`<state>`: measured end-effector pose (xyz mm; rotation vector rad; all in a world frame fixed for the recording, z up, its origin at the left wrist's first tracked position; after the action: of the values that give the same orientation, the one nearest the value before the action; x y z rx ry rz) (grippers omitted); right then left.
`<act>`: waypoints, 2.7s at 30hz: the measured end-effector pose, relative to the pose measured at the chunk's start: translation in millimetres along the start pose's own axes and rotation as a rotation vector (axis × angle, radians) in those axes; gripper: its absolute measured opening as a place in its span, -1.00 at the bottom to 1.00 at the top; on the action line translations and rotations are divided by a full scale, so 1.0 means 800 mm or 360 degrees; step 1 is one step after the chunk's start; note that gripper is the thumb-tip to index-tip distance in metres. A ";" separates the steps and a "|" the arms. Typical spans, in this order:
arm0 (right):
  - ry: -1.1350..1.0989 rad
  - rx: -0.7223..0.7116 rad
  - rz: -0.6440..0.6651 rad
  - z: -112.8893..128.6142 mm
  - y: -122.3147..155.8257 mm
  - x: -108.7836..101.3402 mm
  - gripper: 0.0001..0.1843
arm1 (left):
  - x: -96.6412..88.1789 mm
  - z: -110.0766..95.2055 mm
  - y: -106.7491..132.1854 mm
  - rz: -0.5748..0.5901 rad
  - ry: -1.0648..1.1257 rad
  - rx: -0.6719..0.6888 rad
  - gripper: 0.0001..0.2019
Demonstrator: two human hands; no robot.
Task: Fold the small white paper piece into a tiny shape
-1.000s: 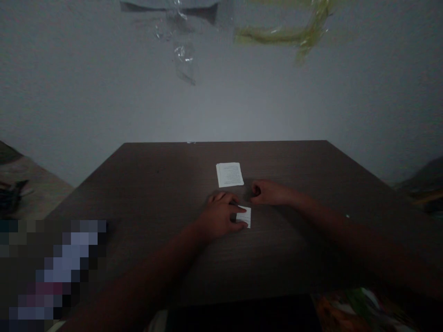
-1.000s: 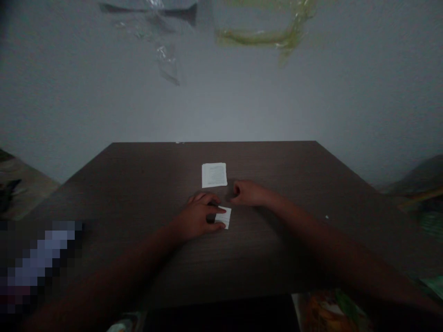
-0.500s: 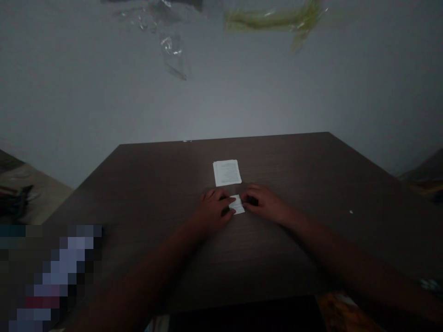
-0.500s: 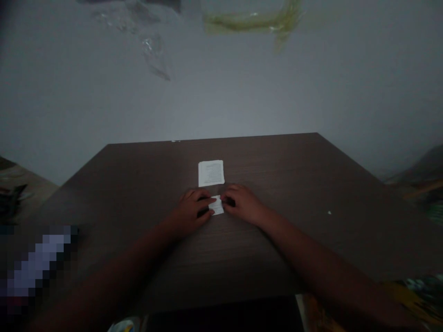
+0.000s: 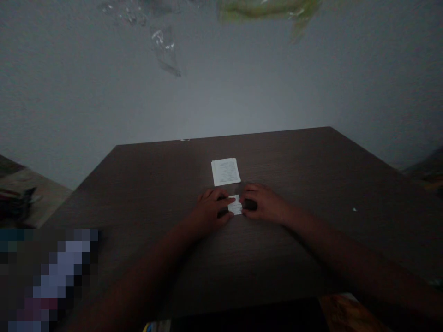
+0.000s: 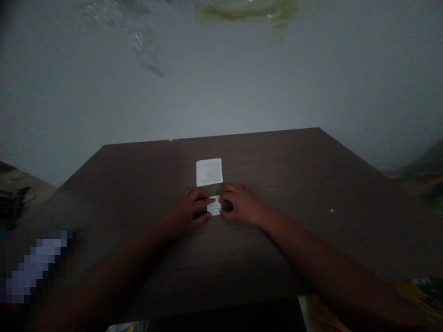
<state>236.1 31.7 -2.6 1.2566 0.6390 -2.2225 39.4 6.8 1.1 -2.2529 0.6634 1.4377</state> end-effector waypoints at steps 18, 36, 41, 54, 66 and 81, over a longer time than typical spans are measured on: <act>-0.0060 0.0142 -0.0087 -0.008 -0.013 0.002 -0.87 | -0.002 -0.003 -0.004 0.0050 -0.0009 -0.0015 -0.52; -0.0064 0.0149 -0.0313 -0.024 -0.022 0.000 -0.88 | 0.000 -0.012 -0.004 0.0073 -0.0018 0.0054 -0.54; 0.0010 0.0197 -0.0262 -0.021 -0.017 -0.008 -0.83 | 0.000 -0.009 -0.002 0.0056 0.0010 0.0069 -0.55; 0.0109 0.0016 0.0027 0.005 -0.008 -0.004 -0.87 | 0.000 -0.008 -0.004 0.0023 -0.0024 0.0033 -0.55; -0.0043 0.0000 0.0043 0.000 -0.005 -0.001 -0.90 | 0.000 -0.008 -0.004 0.0037 -0.0004 0.0023 -0.55; -0.0059 0.0083 -0.0013 -0.015 -0.014 0.001 -0.82 | -0.003 -0.009 -0.004 0.0009 0.0023 -0.0018 -0.55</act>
<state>236.6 47.8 -7.1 1.2375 0.5769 -2.2773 45.8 6.0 6.2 -2.2739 0.6687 1.4323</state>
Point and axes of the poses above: each hand's wrist, its own y-axis away from the middle knuckle, its own x-axis out of the palm, z = x × y, the point moved 7 cm from there along -y, towards the middle knuckle, and after that the axes turned 2 degrees about y, right-handed, at the moved point
